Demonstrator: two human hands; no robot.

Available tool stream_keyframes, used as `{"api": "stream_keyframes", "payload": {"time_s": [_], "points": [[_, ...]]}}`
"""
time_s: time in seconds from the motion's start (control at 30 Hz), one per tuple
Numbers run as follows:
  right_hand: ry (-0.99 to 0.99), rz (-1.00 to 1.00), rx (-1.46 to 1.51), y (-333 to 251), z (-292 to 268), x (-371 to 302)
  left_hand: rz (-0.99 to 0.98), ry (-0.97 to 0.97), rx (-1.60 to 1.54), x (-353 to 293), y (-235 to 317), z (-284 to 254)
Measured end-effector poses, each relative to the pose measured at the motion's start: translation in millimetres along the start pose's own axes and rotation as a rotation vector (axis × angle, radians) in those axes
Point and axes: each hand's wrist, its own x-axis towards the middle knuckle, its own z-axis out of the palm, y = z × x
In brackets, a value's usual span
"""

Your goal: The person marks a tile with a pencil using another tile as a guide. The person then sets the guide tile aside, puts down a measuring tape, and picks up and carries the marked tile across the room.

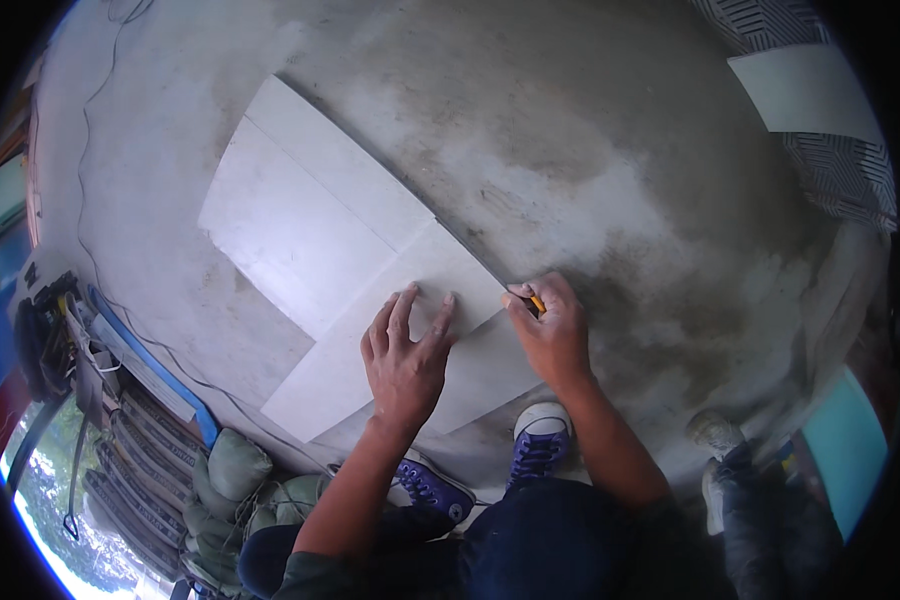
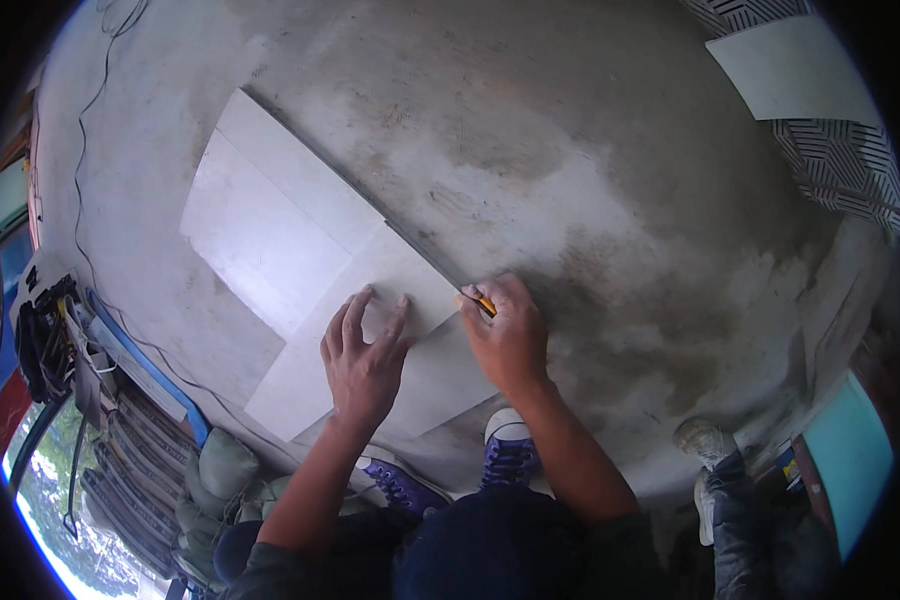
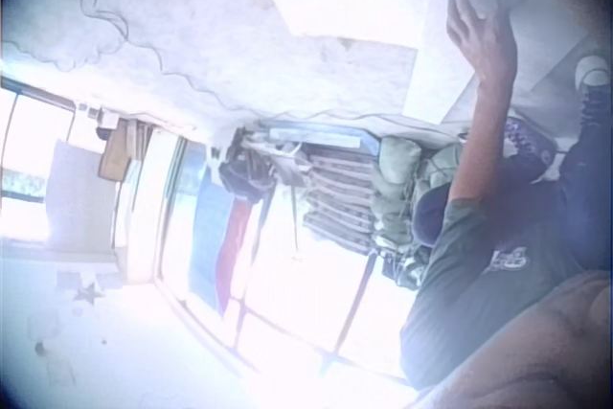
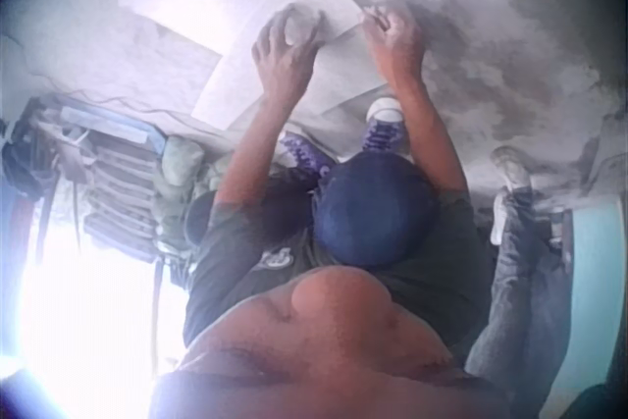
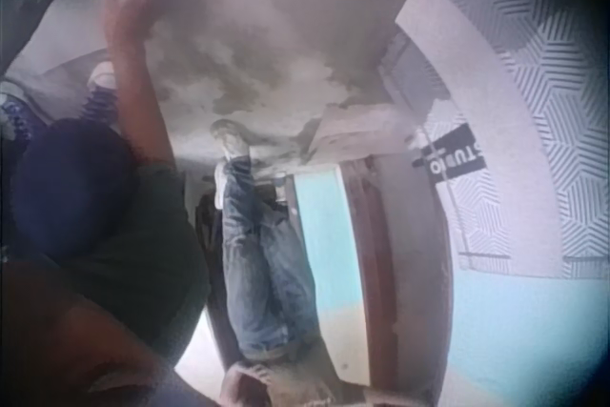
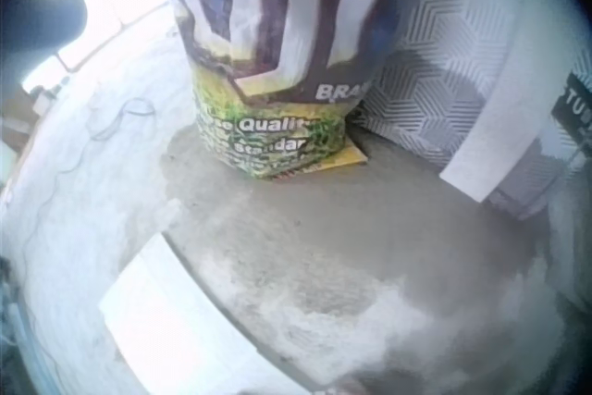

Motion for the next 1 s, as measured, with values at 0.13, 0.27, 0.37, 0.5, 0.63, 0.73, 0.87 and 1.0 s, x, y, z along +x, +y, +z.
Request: {"api": "stream_keyframes", "payload": {"time_s": [0.13, 0.27, 0.37, 0.5, 0.63, 0.73, 0.87, 1.0], "points": [[-0.094, 0.055, 0.162, -1, -19, 1, 0.036, 0.017, 0.008, 3, 3, 2], [-0.064, -0.044, 0.134, 1, -15, -6, 0.018, 0.014, 0.0, 1, 2, -1], [-0.189, -0.039, 0.021, -2, -10, -11, 0.01, 0.006, 0.007, -2, -2, 2], [-0.197, -0.042, -0.077, -8, -19, -12, 0.005, 0.03, -0.025, -1, -4, 3], [-0.181, -0.105, -0.068, -3, -25, -9, 0.017, 0.068, -0.041, 0, -3, 5], [-0.225, -0.053, -0.099, -13, -24, -10, 0.005, 0.072, -0.052, -3, -7, 5], [-0.286, 0.146, -0.016, -16, -37, 4, -0.002, 0.042, -0.068, -5, -9, 0], [-0.243, 0.26, 0.335, -56, -61, 36, -0.011, 0.049, -0.067, -5, -11, 0]]}}
